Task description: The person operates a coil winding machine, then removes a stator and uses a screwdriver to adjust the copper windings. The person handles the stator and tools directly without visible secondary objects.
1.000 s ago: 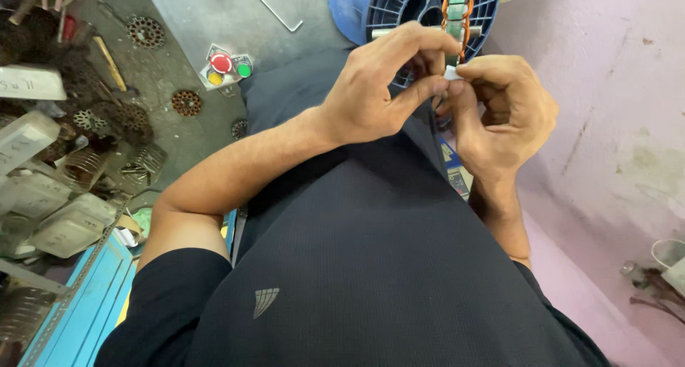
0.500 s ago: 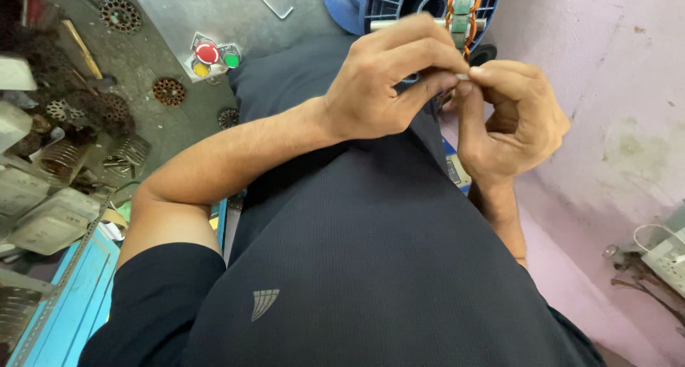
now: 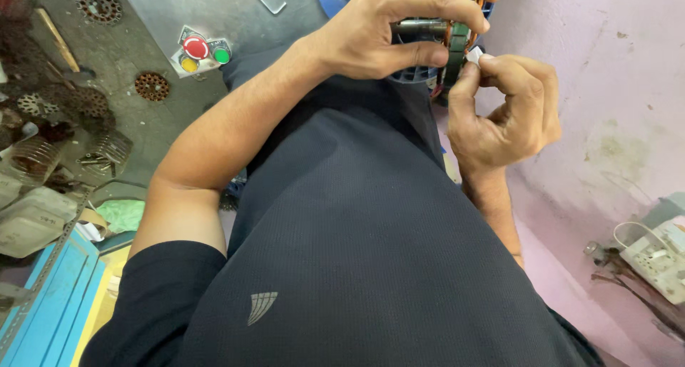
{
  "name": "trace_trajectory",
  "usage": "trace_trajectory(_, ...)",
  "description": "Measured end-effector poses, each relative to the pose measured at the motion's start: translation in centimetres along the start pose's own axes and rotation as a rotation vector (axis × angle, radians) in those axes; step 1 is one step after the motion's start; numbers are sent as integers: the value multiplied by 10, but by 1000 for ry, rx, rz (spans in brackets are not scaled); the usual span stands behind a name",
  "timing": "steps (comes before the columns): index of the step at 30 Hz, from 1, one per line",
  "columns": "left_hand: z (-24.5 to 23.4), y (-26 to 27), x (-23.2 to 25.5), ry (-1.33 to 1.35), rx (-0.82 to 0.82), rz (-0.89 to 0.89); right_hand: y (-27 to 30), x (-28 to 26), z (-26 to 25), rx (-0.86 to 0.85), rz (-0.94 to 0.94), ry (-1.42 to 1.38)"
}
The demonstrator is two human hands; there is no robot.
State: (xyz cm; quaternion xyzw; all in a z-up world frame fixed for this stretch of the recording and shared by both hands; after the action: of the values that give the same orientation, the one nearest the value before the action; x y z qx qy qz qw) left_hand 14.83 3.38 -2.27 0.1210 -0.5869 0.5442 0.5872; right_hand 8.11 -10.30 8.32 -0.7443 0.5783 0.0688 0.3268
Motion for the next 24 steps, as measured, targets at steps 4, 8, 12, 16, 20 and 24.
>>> trace_trajectory(4, -3, -1, -3, 6, -12, -31, -4, -2, 2, -22, -97, 64)
trace_trajectory(8, -5, 0, -2, 38, -10, -21, -13, -7, 3, -94, -199, 126)
trace_trajectory(12, -5, 3, 0, 0, 5, -7, -25, -14, 0, -216, -197, 150)
trace_trajectory(16, -6, 1, 0, -11, 26, 27, -30, -25, 1, -334, -162, 249)
trace_trajectory(20, -7, -2, -1, -101, 30, 33, -34, -36, 5, -371, -143, 292)
trace_trajectory(24, -6, -2, 3, -157, 30, 72, -42, -48, 11, -413, -156, 354)
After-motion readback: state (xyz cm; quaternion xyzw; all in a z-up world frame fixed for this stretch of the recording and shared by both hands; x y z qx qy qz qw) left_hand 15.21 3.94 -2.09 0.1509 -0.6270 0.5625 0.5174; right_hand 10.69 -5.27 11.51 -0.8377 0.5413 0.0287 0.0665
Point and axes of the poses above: each hand's wrist, its own y-axis away from the middle knuckle, its own z-axis out of the palm, x = y × z, the point moved 7 cm from there along -y, towards the middle knuckle, and after that the axes turned 6 degrees about x, right-handed, at the moved point
